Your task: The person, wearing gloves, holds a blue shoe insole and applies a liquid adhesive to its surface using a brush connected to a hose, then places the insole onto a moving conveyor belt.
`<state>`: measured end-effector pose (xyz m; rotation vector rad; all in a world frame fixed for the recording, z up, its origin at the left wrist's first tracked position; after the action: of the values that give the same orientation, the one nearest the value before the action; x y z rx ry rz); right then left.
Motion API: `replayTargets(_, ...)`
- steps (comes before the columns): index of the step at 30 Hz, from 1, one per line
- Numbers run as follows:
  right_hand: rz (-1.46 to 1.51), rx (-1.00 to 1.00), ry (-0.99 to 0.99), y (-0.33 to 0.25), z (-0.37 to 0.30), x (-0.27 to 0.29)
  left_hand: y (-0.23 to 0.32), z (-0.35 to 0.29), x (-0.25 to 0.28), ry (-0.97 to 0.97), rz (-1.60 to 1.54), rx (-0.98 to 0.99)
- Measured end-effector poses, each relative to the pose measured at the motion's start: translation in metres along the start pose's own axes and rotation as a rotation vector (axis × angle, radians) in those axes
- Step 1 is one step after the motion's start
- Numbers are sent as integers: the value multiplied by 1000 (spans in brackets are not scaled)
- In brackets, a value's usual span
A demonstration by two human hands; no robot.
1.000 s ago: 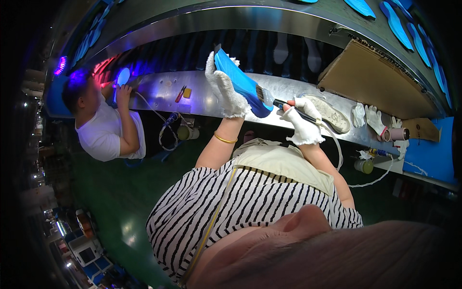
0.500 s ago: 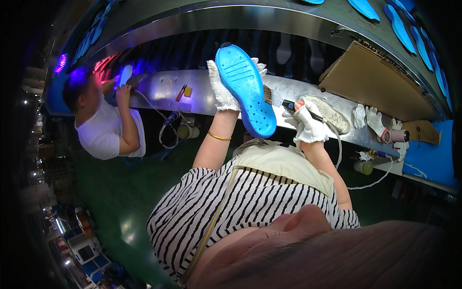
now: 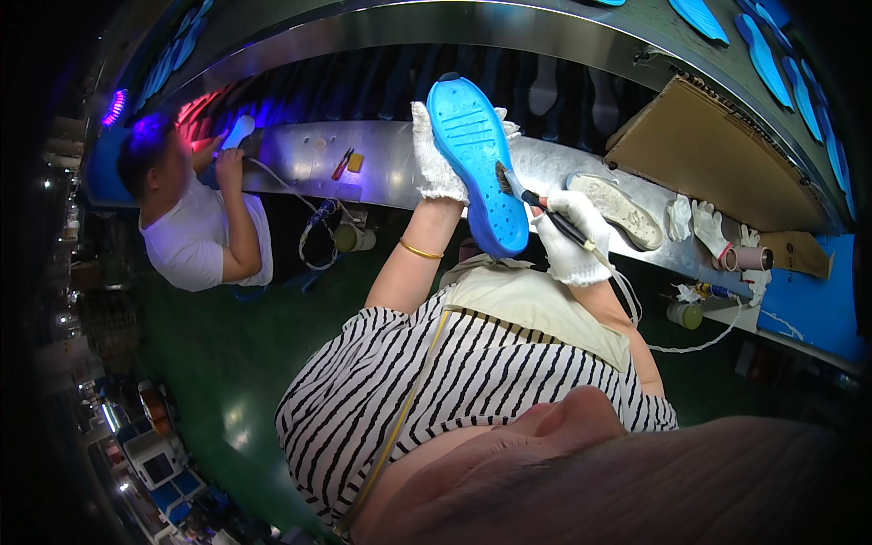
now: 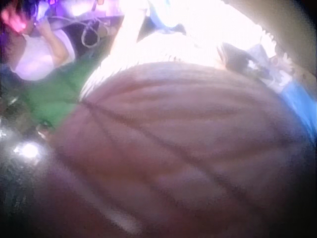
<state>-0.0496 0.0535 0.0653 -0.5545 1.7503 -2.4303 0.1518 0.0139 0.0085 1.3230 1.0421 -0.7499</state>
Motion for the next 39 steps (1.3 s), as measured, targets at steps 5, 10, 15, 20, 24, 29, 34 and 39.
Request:
replayTargets(5,272,-250,-19,35,3,-2,-3,0,11,79,83,51)
replayTargets(10,65,-89,-2,23,5,14,5,2,15,142,95,2)
replayTargets(15,223,-142,49,30,-2,21,8,3,5,125,92,-26)
replayTargets(20,354,-136,187,39,-6,54,33,5,8,155,108,-82)
replayTargets(24,530,-423,492,75,-25,114,94,-4,25,183,89,-192)
replayTargets(29,533,-325,228,61,-22,83,91,-8,18,50,158,-169)
replayTargets(34,190,107,6,-10,-3,42,77,-8,8,73,39,-164)
replayTargets(39,-73,353,-361,-66,-11,2,58,-11,-2,0,27,-94)
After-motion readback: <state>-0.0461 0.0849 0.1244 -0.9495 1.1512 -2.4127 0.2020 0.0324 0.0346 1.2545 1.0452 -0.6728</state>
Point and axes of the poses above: each hand's wrist, its own z-axis towards the middle knuckle, its own x-axis out of the back of the hand, y = z × x, the point moved 10 cm from there along z, towards the middle knuckle, and after that the axes turned 1 degree about -x, right-handed, at the moved point
